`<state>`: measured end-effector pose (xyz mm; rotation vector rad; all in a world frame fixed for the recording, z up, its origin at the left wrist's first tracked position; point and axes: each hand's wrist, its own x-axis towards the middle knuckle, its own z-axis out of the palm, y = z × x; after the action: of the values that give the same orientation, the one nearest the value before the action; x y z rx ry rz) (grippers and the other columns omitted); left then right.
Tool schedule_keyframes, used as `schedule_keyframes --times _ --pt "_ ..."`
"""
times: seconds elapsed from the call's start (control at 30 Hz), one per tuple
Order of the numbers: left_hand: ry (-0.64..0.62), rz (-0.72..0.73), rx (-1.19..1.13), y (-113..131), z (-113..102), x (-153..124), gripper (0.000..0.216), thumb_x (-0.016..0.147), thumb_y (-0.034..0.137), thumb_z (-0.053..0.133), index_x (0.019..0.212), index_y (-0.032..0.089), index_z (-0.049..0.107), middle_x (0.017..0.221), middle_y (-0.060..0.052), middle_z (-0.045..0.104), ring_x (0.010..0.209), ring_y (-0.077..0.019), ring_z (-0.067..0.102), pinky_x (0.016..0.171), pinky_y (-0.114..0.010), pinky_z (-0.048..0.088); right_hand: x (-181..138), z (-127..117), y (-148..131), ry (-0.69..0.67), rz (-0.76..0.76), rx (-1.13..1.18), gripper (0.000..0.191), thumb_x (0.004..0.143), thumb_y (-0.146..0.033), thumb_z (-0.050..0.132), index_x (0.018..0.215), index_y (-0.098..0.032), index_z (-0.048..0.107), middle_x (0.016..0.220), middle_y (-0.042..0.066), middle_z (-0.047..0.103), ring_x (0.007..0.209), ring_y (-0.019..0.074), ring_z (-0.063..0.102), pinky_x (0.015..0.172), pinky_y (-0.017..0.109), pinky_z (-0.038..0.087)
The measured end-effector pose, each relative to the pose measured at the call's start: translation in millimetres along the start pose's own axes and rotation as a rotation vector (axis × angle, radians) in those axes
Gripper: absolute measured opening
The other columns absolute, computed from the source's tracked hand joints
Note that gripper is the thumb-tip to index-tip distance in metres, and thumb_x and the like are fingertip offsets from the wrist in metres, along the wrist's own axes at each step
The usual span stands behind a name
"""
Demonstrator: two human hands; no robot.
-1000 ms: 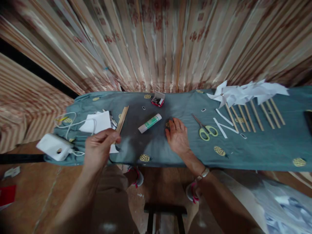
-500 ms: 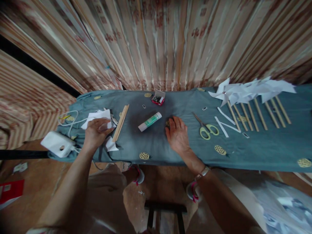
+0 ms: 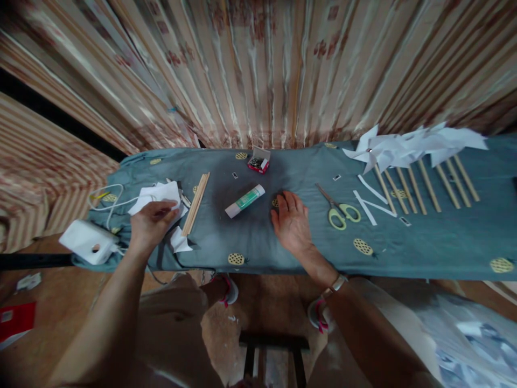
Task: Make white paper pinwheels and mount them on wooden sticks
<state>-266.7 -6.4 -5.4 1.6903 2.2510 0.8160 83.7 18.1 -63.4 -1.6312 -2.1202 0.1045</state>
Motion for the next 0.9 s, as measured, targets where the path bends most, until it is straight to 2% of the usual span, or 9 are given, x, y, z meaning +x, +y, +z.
schedule_keyframes --times 0.17,0.33,0.53,0.73,0.9 --pt "0.034 0.078 0.109 0.5 0.1 0.1 0.035 0.082 0.036 0.049 0.091 0.016 0.076 0.102 -0.012 0.076 0.094 -0.0282 0.072 0.088 -0.037 0.054 -0.3 0.6 0.0 0.006 -0.003 0.004 0.047 0.099 -0.033 0.04 0.135 -0.007 0.055 0.142 0.023 0.055 0.132 0.035 0.045 0.105 0.053 0.041" --pt "0.079 0.073 0.169 0.3 0.3 0.6 0.032 0.082 0.034 0.05 0.089 0.017 0.075 0.097 -0.011 0.077 0.092 -0.027 0.072 0.082 -0.034 0.053 -0.3 0.2 0.4 0.017 -0.004 0.002 0.046 0.098 -0.033 0.041 0.134 -0.01 0.055 0.141 0.021 0.055 0.131 0.0341 0.047 0.103 0.051 0.042" --pt "0.103 0.032 0.178 3.9 -1.7 0.5 0.03 0.081 0.035 0.053 0.086 0.016 0.075 0.095 -0.012 0.078 0.09 -0.0283 0.073 0.08 -0.034 0.052 -0.1 -0.5 0.2 0.021 -0.009 0.012 0.045 0.098 -0.033 0.042 0.134 -0.01 0.056 0.141 0.021 0.056 0.131 0.0344 0.047 0.103 0.051 0.042" --pt "0.114 -0.028 0.133 5.2 -3.9 0.5 0.023 0.079 0.036 0.058 0.082 0.02 0.074 0.093 -0.008 0.079 0.087 -0.0271 0.072 0.079 -0.034 0.052 0.0 0.0 -0.2 0.012 0.003 0.016 0.045 0.098 -0.032 0.041 0.134 -0.009 0.055 0.142 0.022 0.055 0.132 0.035 0.046 0.104 0.053 0.041" --pt "0.126 -0.079 0.083 7.6 -4.7 0.8 0.02 0.078 0.034 0.062 0.079 0.018 0.074 0.089 -0.008 0.078 0.084 -0.0264 0.071 0.078 -0.033 0.051 0.0 -0.3 -0.2 0.008 0.001 -0.004 0.045 0.098 -0.032 0.041 0.133 -0.008 0.056 0.142 0.022 0.055 0.132 0.0339 0.046 0.104 0.05 0.042"
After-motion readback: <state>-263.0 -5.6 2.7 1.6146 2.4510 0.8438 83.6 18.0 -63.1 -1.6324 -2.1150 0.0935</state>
